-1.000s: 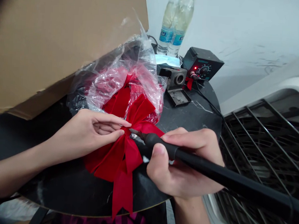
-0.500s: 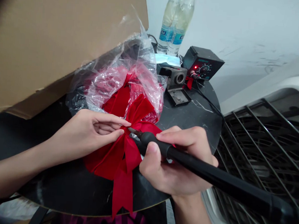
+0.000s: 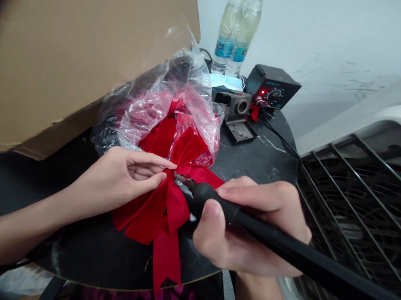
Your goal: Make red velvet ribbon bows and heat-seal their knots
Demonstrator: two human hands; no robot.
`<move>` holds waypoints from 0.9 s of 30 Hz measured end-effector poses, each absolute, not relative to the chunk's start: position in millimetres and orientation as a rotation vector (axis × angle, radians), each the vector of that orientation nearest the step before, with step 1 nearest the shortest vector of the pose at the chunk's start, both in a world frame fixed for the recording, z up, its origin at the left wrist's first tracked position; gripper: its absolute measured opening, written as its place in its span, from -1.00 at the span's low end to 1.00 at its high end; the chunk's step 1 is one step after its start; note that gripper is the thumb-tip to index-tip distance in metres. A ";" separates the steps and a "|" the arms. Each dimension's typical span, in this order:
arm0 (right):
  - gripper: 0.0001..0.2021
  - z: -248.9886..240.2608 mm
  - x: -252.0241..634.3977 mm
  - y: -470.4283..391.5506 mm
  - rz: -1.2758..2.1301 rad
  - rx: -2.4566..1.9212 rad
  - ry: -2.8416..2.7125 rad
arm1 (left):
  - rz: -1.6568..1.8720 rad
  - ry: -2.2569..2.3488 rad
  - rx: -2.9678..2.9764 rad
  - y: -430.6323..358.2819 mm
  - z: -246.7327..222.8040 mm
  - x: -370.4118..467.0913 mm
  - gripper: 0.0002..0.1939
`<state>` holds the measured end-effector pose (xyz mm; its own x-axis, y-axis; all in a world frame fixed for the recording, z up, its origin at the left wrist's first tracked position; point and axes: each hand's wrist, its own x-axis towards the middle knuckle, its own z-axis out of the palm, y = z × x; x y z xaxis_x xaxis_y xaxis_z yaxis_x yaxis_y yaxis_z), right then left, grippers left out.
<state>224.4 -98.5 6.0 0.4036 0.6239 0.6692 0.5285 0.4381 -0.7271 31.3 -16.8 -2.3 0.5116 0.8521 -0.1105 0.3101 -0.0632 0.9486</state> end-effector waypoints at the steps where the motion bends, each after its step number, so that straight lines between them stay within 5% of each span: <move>1: -0.86 5.6 222.6 -97.7 -0.007 -1.191 -1.207 | 0.601 1.010 1.630 -16.9 -2.2 31.4 -0.73; 27: -0.81 -2.1 225.8 -101.8 -0.099 -1.236 -1.501 | 0.608 1.014 1.683 -18.1 -0.3 33.6 -0.71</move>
<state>225.8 -101.8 -2.1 0.1836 0.6219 0.7612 0.7166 0.4454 -0.5367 33.6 -18.1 -0.3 0.5155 0.8531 -0.0811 0.3304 -0.1105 0.9374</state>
